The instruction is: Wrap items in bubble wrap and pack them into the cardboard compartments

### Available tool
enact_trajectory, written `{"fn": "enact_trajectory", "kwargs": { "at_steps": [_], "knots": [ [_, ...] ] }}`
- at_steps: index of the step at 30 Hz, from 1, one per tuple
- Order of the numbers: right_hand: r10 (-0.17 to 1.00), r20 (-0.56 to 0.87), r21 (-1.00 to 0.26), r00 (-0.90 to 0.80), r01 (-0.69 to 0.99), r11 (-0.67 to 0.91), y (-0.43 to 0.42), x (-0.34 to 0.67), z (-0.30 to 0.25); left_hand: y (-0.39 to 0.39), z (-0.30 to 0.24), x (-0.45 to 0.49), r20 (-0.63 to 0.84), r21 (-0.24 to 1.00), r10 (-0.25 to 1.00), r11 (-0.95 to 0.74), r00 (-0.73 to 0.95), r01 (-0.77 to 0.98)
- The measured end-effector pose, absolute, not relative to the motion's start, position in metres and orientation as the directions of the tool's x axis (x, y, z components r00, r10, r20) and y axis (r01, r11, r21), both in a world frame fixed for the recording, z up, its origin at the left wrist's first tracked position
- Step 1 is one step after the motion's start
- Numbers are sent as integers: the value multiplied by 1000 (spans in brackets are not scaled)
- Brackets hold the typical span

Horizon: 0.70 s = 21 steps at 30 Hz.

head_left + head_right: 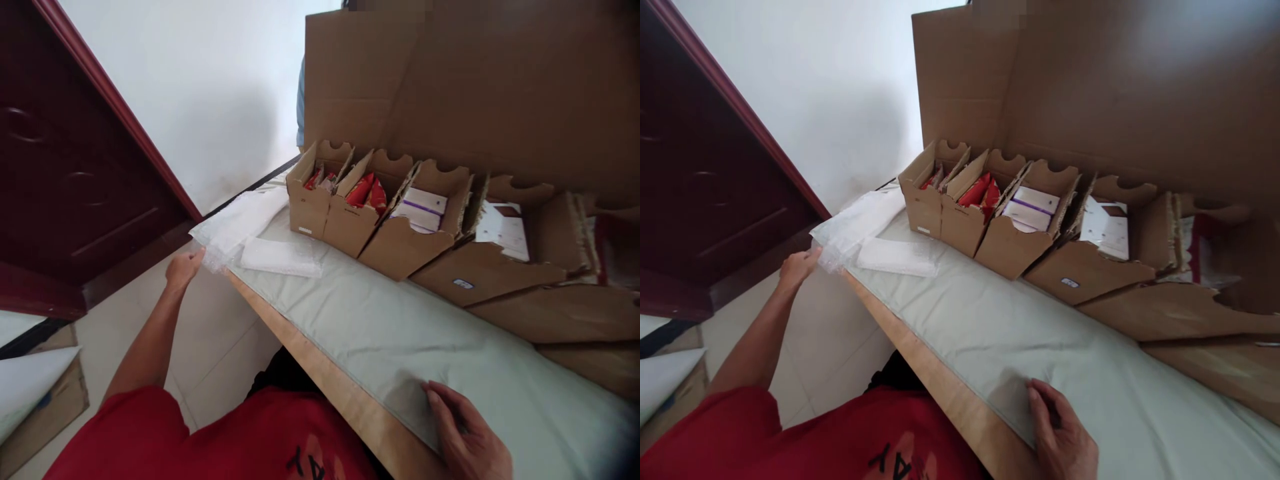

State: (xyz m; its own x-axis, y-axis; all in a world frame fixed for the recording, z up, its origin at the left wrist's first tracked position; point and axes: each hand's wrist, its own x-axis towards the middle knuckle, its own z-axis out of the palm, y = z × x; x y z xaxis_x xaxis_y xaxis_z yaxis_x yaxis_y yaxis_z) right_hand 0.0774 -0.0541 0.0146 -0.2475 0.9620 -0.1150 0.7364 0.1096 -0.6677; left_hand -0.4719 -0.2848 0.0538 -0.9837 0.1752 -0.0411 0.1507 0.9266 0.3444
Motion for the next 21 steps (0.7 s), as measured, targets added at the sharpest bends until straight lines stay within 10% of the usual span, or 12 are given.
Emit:
{"fn": "enact_trajectory", "kwargs": {
  "at_steps": [10,21],
  "knots": [
    [950,-84,-635,-301,751,182,-56,82,5,-280,32,-478,-196,782,91,616,-976,-100],
    [952,-94,-628,-291,759,170,-57,79,12,-286,56,-464,20,663,93,744,-995,83]
  ]
}}
